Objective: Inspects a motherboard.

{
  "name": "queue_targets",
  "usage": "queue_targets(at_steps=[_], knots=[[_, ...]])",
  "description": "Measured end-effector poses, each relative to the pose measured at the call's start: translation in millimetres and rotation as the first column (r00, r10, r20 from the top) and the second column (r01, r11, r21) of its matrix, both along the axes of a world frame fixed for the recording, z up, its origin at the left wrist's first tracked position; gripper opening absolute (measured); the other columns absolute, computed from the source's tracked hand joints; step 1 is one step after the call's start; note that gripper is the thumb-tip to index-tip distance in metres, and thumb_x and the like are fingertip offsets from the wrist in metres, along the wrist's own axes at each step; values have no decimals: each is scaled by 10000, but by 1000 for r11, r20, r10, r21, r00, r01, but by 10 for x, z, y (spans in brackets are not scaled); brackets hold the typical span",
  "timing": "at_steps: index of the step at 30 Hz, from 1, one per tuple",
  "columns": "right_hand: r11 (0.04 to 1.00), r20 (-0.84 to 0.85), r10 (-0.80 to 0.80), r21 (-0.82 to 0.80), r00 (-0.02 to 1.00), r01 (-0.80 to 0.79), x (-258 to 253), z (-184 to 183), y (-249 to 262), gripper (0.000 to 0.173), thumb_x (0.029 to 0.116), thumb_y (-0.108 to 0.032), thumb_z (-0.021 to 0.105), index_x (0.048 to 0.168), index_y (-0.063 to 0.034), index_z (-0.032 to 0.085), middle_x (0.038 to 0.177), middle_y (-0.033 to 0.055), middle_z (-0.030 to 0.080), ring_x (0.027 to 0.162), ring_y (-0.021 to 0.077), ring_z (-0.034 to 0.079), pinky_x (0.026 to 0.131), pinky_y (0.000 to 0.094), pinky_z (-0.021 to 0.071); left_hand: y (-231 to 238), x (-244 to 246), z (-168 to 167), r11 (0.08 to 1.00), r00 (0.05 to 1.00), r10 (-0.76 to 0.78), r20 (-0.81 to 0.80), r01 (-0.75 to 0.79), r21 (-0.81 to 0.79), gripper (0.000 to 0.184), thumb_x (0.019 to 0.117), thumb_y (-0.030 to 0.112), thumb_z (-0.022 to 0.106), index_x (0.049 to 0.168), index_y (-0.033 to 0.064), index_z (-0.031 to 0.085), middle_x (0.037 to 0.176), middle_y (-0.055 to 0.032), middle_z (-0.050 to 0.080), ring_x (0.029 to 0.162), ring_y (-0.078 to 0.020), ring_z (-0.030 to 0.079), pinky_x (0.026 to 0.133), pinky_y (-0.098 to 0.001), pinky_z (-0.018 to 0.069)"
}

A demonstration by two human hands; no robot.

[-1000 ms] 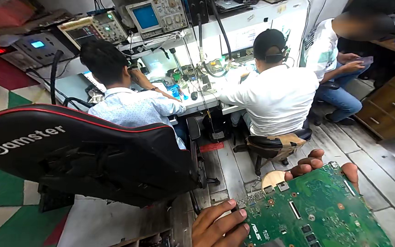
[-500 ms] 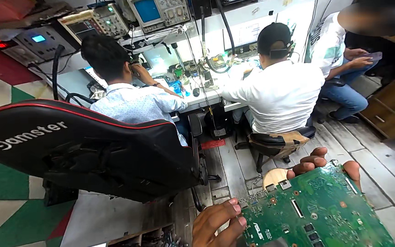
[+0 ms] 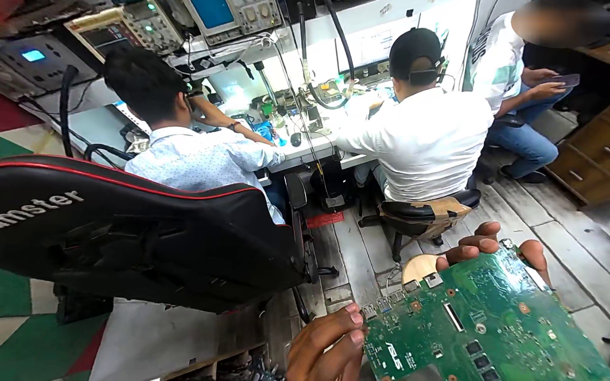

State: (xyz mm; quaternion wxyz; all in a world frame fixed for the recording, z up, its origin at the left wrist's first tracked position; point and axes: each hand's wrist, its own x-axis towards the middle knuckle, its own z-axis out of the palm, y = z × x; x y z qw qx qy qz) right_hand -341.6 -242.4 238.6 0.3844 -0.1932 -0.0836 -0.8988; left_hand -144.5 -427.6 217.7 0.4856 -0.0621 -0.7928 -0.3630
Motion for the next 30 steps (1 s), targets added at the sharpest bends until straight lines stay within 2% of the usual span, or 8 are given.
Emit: queue_targets(at_steps=[3, 5, 9, 14, 17, 20, 26, 30], knots=[[999, -32, 27, -35, 999, -28, -29, 15, 2, 488, 1005, -355, 545, 1326, 0, 640, 1225, 165, 701, 1208, 347, 651, 1099, 583, 459, 15, -5, 9, 1000, 999, -16, -37, 16, 21, 317, 943, 93, 725, 1235, 180, 638, 1214, 34, 692, 1137, -161, 695, 964, -329, 616], [1000, 9, 0, 10, 1000, 0, -57, 17, 25, 434, 966, -321, 612, 1244, 7, 670, 1118, 183, 722, 1105, 366, 696, 1002, 582, 531, 12, -6, 22, 999, 998, -27, -58, 28, 21, 322, 938, 86, 728, 1233, 172, 629, 1214, 28, 692, 1132, -166, 697, 961, -331, 620], [999, -90, -14, -34, 996, 11, -298, -484, 250, 489, 970, -349, 581, 1336, -26, 603, 1211, 178, 672, 1149, 372, 657, 1013, 607, 508, 19, 3, 39, 999, 995, -41, -91, 43, 23, 340, 930, 75, 735, 1238, 162, 620, 1225, 23, 691, 1137, -174, 695, 962, -328, 617], [993, -44, -101, -62, 994, 98, -413, -850, 421, 549, 950, -418, 574, 1351, -44, 555, 1134, 149, 657, 1082, 358, 670, 968, 590, 538, 26, 35, 80, 995, 989, -88, -120, 93, 36, 368, 928, 46, 726, 1266, 149, 622, 1264, 8, 682, 1169, -197, 683, 985, -347, 608], [980, -73, -184, -83, 980, 178, -301, -655, 358, 402, 955, -293, 622, 1273, -56, 690, 1253, 177, 666, 1168, 396, 644, 1010, 610, 513, 28, 47, 111, 994, 988, -95, -122, 100, 35, 351, 939, 55, 714, 1264, 148, 621, 1258, 14, 686, 1173, -189, 682, 980, -336, 604], [975, -227, -211, -119, 951, 188, -412, -751, 445, 353, 956, -237, 628, 1289, -143, 700, 1384, 140, 596, 1256, 383, 588, 1050, 594, 490, 31, 64, 143, 994, 987, -100, -126, 105, 28, 347, 943, 59, 713, 1267, 144, 621, 1265, 10, 688, 1178, -190, 680, 979, -332, 603], [979, -207, -201, -86, 957, 186, -246, -355, 353, 309, 975, -191, 594, 1239, -82, 711, 1283, 152, 648, 1188, 380, 632, 1022, 593, 512, 47, 68, 186, 991, 983, -118, -144, 125, 40, 320, 936, 41, 711, 1232, 124, 621, 1253, 4, 692, 1176, -193, 680, 972, -331, 604], [978, -208, -200, -105, 957, 181, -262, -365, 380, 311, 975, -220, 580, 1213, -73, 716, 1262, 159, 660, 1179, 374, 639, 1024, 592, 507, 59, 75, 197, 992, 983, -117, -142, 123, 35, 300, 945, 51, 705, 1223, 125, 618, 1252, 7, 696, 1182, -189, 678, 975, -324, 600]])
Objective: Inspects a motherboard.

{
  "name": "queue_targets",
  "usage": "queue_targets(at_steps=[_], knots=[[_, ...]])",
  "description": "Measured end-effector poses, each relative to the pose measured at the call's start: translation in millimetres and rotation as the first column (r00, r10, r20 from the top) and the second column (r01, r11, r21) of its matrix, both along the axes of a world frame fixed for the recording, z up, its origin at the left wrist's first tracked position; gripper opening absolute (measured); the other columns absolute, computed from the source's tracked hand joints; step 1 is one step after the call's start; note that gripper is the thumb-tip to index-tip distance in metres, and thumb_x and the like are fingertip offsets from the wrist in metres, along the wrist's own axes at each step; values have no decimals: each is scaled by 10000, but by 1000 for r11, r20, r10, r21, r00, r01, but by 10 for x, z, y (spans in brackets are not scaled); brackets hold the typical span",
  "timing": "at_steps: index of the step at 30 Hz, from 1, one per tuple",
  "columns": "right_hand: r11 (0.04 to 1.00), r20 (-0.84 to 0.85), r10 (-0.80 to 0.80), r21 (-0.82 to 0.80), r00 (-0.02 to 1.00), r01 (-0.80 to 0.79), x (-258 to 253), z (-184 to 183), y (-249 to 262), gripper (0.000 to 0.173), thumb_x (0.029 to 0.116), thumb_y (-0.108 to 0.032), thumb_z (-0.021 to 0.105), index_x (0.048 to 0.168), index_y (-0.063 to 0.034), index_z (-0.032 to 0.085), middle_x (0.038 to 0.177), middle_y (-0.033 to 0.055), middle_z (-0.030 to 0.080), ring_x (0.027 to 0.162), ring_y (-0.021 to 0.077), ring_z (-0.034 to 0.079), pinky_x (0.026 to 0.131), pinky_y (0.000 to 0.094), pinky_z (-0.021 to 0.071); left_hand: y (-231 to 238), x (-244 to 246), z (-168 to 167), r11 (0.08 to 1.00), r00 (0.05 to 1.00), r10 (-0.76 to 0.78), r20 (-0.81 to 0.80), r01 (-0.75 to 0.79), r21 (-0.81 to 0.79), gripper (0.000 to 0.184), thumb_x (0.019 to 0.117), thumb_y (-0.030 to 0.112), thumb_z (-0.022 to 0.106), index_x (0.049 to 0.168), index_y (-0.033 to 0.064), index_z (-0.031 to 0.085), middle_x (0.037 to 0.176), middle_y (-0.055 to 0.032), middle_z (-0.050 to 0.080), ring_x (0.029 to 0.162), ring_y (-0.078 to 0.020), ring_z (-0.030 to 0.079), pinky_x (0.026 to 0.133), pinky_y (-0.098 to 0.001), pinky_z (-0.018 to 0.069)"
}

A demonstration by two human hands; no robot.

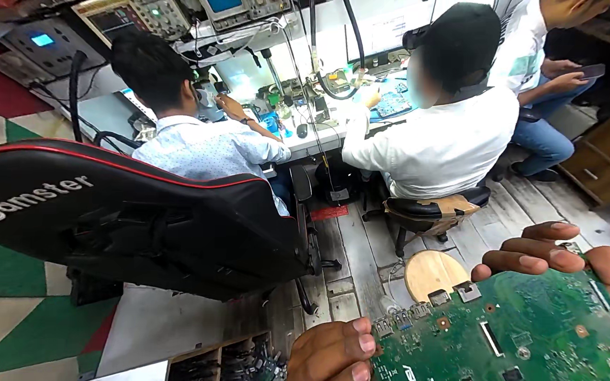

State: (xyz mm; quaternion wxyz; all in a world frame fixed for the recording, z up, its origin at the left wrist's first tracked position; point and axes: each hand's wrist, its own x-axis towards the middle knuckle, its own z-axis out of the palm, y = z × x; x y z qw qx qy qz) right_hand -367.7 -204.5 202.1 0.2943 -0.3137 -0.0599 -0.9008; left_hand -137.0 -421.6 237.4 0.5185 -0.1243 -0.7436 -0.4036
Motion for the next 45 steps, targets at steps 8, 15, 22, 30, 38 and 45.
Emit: queue_targets(at_steps=[8, 15, 22, 30, 38, 45], knots=[[998, 154, 61, 16, 986, -65, 332, 590, -269, 356, 1006, -212, 555, 1228, 43, 665, 1104, 204, 718, 1108, 378, 697, 1025, 564, 540, 38, 15, 27, 1000, 1000, -6, -14, 6, 12, 319, 943, 32, 693, 1233, 123, 596, 1245, -1, 695, 1177, -193, 680, 976, -333, 598], [994, 124, 107, 7, 987, -109, 385, 765, -306, 348, 1015, -182, 516, 1223, 53, 667, 1115, 193, 723, 1144, 364, 685, 1059, 566, 507, 65, 52, 51, 1000, 1000, -1, -13, 1, 29, 384, 939, 38, 711, 1274, 151, 560, 1252, 9, 701, 1167, -187, 688, 967, -330, 599], [995, 149, 93, 10, 984, -96, 426, 766, -317, 345, 1018, -182, 524, 1217, 60, 668, 1109, 204, 719, 1126, 373, 691, 1054, 560, 517, 77, 73, 56, 999, 1000, -11, -8, 11, 46, 389, 937, 40, 717, 1277, 146, 560, 1231, 7, 707, 1158, -183, 691, 975, -329, 595], [992, 143, 119, 14, 982, -123, 408, 679, -262, 339, 1020, -189, 519, 1210, 48, 669, 1103, 192, 718, 1138, 369, 682, 1063, 570, 503, 80, 80, 41, 998, 1000, -20, -15, 21, 53, 408, 933, 27, 715, 1287, 144, 550, 1227, -1, 710, 1155, -196, 694, 967, -335, 602], [995, 69, 98, -4, 993, -97, 413, 744, -342, 332, 1000, -149, 545, 1235, 43, 679, 1172, 179, 718, 1177, 351, 679, 1057, 509, 531, 73, 63, 26, 999, 1000, -5, -20, 5, 46, 393, 941, 37, 705, 1281, 149, 542, 1214, 2, 715, 1145, -186, 699, 957, -328, 603], [999, -252, 36, 25, 967, -31, -30, 112, 1, 383, 1033, -191, 487, 1365, -40, 603, 1381, 144, 604, 1311, 329, 570, 1127, 540, 447, 65, 65, 12, 999, 1000, -3, -7, 3, 53, 452, 937, 39, 710, 1335, 164, 534, 1231, 8, 713, 1151, -189, 697, 961, -325, 603]])
